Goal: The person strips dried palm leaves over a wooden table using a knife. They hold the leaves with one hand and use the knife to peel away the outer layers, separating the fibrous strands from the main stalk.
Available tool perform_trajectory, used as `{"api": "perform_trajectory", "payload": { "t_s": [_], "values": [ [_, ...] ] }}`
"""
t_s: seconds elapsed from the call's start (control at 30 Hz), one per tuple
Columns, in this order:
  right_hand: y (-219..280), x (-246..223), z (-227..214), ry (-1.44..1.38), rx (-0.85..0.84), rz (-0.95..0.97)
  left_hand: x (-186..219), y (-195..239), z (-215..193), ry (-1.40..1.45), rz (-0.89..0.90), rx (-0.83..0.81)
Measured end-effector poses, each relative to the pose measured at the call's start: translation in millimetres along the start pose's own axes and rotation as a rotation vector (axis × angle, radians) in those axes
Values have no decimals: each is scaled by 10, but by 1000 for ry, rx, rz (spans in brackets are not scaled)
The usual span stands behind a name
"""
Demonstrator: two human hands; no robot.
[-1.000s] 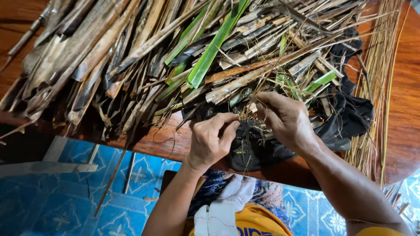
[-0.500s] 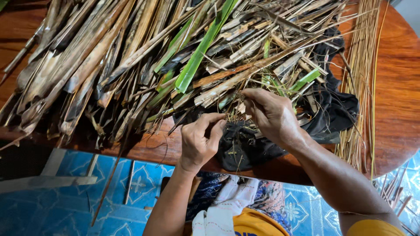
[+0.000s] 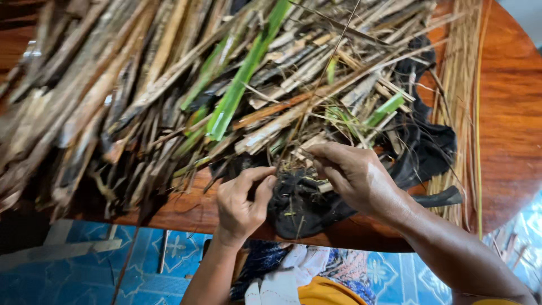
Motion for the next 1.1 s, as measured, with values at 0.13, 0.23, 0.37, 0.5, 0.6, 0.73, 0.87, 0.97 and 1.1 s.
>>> {"api": "perform_trajectory", "payload": {
  "t_s": [0.13, 0.23, 0.37, 0.5, 0.6, 0.73, 0.87, 0.97, 1.1],
  "values": [
    [8, 36, -79, 15, 21, 23, 59, -5, -8, -23, -41, -21],
    [-26, 134, -91, 77, -41, 5, 43, 54, -15, -61, -123, -109],
    [-88, 269, -68, -99, -68, 207, 37, 39, 29, 122, -429, -65],
    [-107, 152, -88, -255, -96, 231, 48, -66, 63, 280, -571, -37],
    [-182, -65, -192, -233, -225, 392, 36, -114, 128, 317, -559, -32],
    [-320, -4, -145, -522, -273, 655, 62, -295, 128, 399, -568, -31],
    [-382, 119, -112, -888, -460, 564, 73, -431, 183, 312, -414, -81],
    [-417, 145, -103, -974, -451, 529, 80, -475, 187, 182, -308, -138],
    [-448, 153, -182, -900, -383, 580, 92, -536, 146, 6, -219, -164]
  ]
}}
Point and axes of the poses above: each hand's wrist, its own y-axis away from the middle knuckle, its own z-axis out of the palm, x = y × z, the point moved 1 cm from there along -y, towards the middle knuckle, and after that the axes turned 11 degrees about z, right-handed, at the moved point
